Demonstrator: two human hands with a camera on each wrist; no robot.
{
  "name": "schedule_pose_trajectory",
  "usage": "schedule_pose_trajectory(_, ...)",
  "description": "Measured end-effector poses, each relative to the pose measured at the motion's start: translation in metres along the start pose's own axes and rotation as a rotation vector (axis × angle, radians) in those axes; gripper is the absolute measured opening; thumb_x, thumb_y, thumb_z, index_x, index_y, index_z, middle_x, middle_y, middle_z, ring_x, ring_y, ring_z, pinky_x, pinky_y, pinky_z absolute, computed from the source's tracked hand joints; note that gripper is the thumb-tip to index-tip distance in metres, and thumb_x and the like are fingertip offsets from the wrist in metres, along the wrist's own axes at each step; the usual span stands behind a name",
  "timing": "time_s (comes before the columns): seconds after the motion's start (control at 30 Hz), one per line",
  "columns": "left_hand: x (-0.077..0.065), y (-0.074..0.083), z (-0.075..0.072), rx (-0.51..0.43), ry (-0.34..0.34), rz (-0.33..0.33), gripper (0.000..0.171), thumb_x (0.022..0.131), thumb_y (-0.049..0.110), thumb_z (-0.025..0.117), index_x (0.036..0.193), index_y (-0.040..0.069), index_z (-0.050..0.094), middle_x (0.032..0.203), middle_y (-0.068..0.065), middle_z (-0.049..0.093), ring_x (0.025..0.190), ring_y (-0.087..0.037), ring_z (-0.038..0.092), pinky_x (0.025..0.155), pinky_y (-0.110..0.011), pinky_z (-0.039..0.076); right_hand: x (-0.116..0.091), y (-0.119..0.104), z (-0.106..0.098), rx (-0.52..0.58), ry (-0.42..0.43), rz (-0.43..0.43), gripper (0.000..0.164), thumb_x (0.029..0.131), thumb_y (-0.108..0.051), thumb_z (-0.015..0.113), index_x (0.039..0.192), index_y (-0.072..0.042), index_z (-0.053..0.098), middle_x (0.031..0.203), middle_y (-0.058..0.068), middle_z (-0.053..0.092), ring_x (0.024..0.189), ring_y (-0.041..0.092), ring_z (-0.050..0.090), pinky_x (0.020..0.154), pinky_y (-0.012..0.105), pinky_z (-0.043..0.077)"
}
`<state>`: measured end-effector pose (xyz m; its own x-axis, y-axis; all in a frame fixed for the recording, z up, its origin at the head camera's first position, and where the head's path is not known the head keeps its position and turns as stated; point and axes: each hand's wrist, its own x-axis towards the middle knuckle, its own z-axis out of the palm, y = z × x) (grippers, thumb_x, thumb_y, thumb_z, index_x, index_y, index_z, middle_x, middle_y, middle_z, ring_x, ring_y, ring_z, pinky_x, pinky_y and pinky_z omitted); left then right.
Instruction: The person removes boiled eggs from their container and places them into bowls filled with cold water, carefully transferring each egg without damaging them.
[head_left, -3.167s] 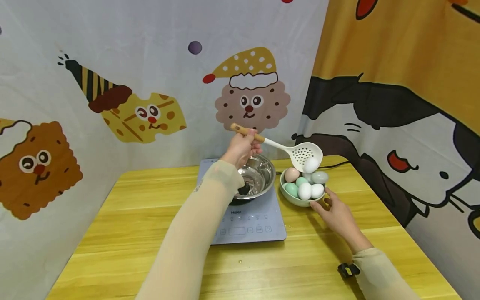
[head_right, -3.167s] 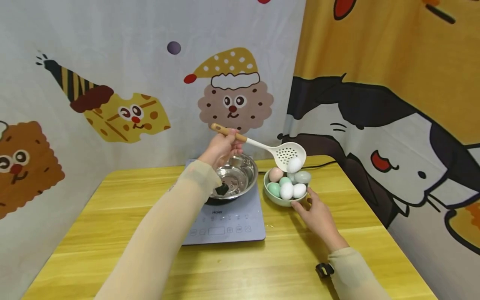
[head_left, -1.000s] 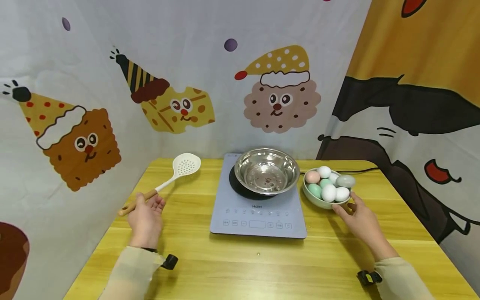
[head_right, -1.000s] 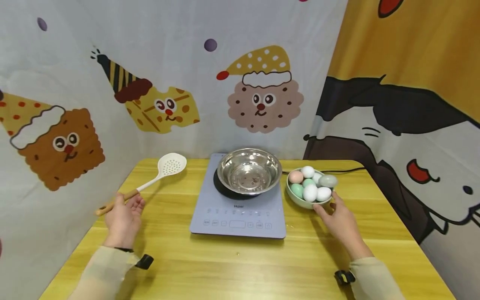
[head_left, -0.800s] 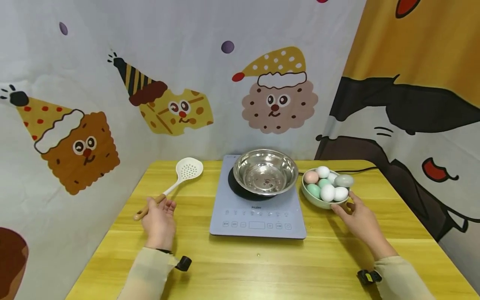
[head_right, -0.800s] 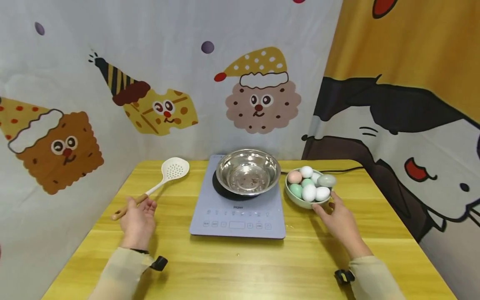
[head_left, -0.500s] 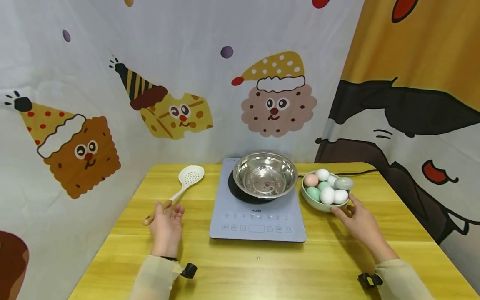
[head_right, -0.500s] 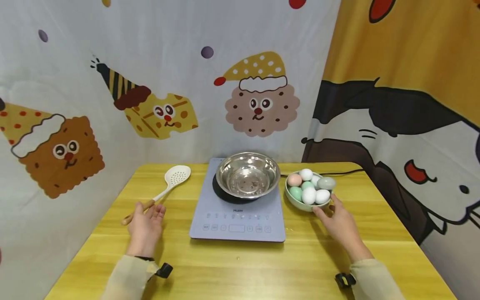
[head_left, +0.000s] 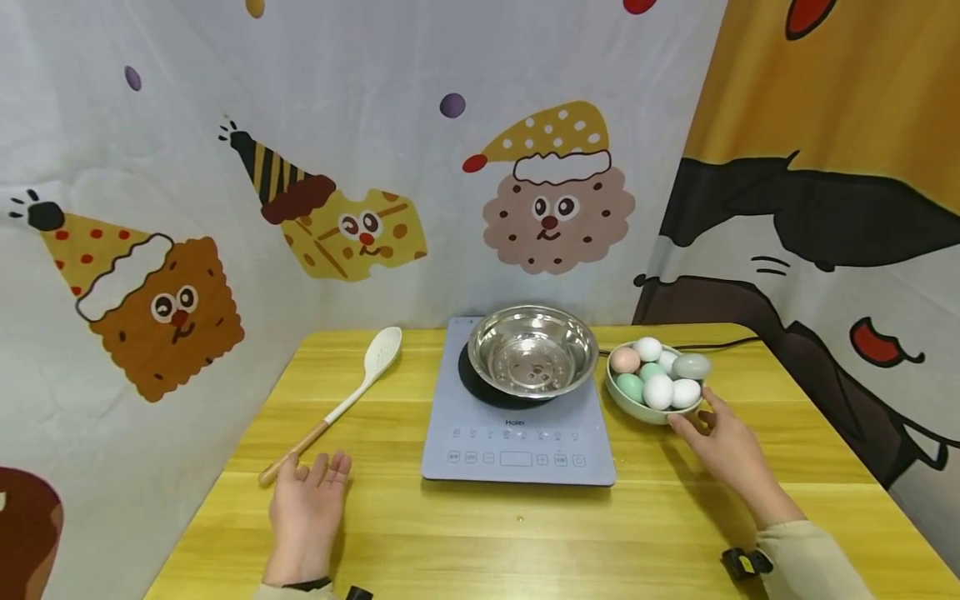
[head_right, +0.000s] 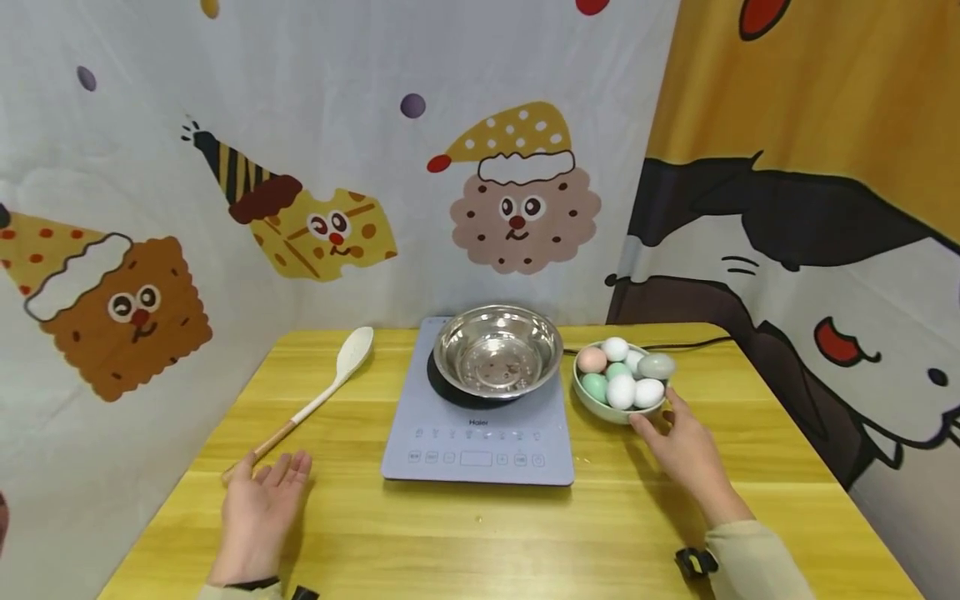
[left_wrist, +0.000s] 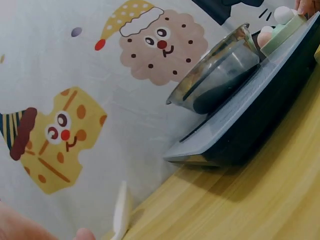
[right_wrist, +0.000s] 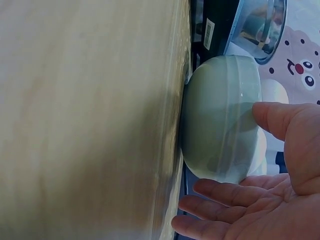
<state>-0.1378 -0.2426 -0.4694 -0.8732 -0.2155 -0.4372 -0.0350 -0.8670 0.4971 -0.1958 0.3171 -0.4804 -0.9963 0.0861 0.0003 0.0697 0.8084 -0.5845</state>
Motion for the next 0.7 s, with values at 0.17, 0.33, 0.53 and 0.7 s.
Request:
schedule_pose_trajectory(0.17,-0.02,0.002,-0.01,0.162,-0.011,0.0,0.078,0.103,0.053,0.034,0.155,0.028,-0.02,0.168,0.0,0.004,0.136,-0.015,0.035,0.115,-0.027,0.037,0.002,-0.002,0.001,-0.003,-0.006,-0.005,0.102,0.095,-0.066,0.047,0.157,0.001,0.004,0.14,0.041,0.043,0.127,0.059,0.043,0.095,0.07,0.042)
schedule_pose_trajectory(0.33,-0.039,0.001,-0.015,0.55,0.03,0.1,0.059,0.099,0.06,0.042,0.144,0.025,0.027,0.141,0.01,0.053,0.112,-0.013,0.053,0.097,-0.028,0.051,0.003,-0.003,0.0,-0.011,-0.007,-0.009,0.103,0.095,-0.066,0.047,0.157,0.003,0.004,0.14,0.042,0.043,0.127,0.06,0.043,0.094,0.069,0.042)
schedule_pose_trajectory(0.53,-0.046,0.002,-0.02,1.255,0.093,0.299,0.071,0.092,0.069,0.044,0.137,0.014,0.049,0.131,0.003,0.063,0.103,-0.011,0.06,0.081,-0.023,0.054,0.0,0.002,-0.004,-0.036,-0.027,-0.016,0.103,0.095,-0.065,0.048,0.156,0.005,0.005,0.138,0.045,0.042,0.124,0.059,0.046,0.091,0.068,0.045)
schedule_pose_trajectory(0.7,-0.042,0.019,-0.027,1.644,0.057,0.354,0.08,0.091,0.075,0.04,0.141,0.014,0.049,0.139,-0.013,0.056,0.116,-0.023,0.056,0.086,-0.034,0.055,-0.007,0.006,-0.015,-0.081,-0.086,-0.018,0.101,0.096,-0.064,0.047,0.155,0.007,0.007,0.14,0.046,0.039,0.124,0.061,0.045,0.089,0.068,0.047)
